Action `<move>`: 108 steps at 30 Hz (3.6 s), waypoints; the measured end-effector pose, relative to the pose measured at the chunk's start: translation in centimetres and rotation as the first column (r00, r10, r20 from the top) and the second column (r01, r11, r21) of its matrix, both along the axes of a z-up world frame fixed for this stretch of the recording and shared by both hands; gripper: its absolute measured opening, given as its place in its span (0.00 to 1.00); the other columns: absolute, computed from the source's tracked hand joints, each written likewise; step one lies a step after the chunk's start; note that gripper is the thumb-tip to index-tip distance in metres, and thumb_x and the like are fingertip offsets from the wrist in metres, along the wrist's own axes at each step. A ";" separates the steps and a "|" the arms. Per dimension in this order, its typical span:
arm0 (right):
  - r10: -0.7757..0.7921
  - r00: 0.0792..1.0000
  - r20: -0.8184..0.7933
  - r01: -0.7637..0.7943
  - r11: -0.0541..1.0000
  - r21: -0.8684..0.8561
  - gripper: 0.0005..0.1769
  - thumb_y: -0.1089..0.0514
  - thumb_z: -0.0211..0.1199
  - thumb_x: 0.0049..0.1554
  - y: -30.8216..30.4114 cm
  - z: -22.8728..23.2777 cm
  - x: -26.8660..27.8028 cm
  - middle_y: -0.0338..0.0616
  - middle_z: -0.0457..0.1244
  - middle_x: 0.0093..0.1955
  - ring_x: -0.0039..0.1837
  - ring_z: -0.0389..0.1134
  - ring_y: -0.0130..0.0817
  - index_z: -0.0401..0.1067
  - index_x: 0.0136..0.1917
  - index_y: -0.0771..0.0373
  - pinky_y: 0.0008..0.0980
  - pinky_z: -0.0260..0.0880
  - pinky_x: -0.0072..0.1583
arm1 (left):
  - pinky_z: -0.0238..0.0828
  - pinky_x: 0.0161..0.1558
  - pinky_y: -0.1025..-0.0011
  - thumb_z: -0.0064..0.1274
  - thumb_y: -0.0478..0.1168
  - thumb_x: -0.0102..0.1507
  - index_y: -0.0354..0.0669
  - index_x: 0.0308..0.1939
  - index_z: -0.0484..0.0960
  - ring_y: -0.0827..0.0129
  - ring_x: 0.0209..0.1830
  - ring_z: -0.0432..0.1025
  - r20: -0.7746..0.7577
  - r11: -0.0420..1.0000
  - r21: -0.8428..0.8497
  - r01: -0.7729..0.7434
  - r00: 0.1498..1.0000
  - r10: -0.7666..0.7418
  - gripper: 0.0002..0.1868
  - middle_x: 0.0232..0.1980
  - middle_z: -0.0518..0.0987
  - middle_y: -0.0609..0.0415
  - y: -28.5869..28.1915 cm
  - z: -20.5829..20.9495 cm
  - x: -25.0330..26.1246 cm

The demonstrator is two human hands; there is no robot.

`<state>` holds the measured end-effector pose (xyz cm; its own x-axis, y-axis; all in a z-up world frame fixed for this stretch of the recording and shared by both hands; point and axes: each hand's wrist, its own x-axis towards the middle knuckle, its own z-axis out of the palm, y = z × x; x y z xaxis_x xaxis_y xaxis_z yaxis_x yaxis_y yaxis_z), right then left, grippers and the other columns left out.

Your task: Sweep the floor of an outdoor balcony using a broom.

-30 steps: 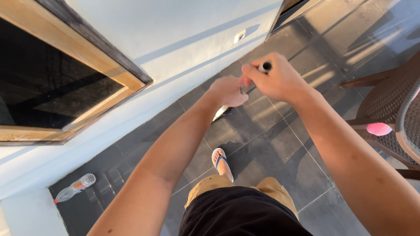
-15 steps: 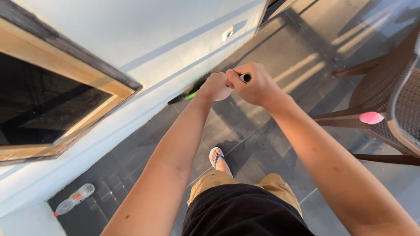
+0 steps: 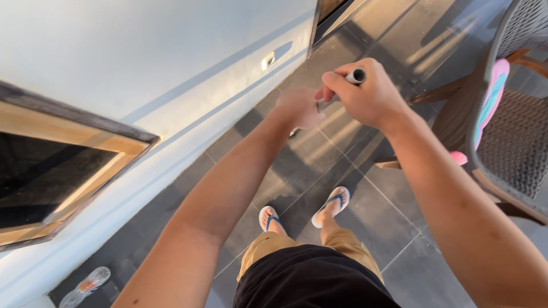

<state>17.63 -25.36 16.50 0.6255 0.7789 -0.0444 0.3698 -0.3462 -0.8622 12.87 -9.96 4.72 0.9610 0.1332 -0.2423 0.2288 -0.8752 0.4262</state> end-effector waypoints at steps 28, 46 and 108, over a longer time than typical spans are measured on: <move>-0.181 0.982 -0.052 0.161 0.952 -0.261 0.23 0.51 0.58 0.61 -16.2 0.8 10.7 0.42 0.73 0.36 0.36 0.66 0.30 0.78 0.32 0.69 0.34 0.69 0.43 | 0.73 0.43 0.52 0.50 0.53 0.59 0.51 0.42 0.84 0.48 0.39 0.78 0.122 0.938 -0.327 0.118 0.989 -0.082 0.15 0.35 0.84 0.46 -18.9 -5.1 8.2; 0.026 0.998 -0.057 -0.016 0.984 0.178 0.19 0.52 0.58 0.64 -5.8 -7.9 -11.0 0.43 0.72 0.38 0.43 0.70 0.27 0.78 0.38 0.66 0.30 0.69 0.49 | 0.74 0.43 0.51 0.52 0.53 0.58 0.52 0.40 0.86 0.48 0.42 0.78 0.157 0.964 -0.016 -0.264 0.952 0.264 0.15 0.40 0.84 0.46 -4.4 -8.5 -13.4; 0.091 0.982 -0.167 -0.087 0.996 0.031 0.21 0.55 0.56 0.65 -6.5 -9.3 -24.2 0.42 0.66 0.30 0.36 0.66 0.28 0.77 0.36 0.70 0.33 0.68 0.42 | 0.77 0.48 0.54 0.51 0.48 0.60 0.42 0.39 0.86 0.46 0.42 0.80 0.074 0.932 -0.353 -0.079 0.991 0.112 0.15 0.39 0.84 0.40 -6.7 -9.1 -27.9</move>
<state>-6.56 -31.87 7.23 0.5391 0.8330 -0.1246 0.2470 -0.2977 -0.9221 -14.98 -16.68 -4.40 0.9681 0.1483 -0.2021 0.2496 -0.6435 0.7236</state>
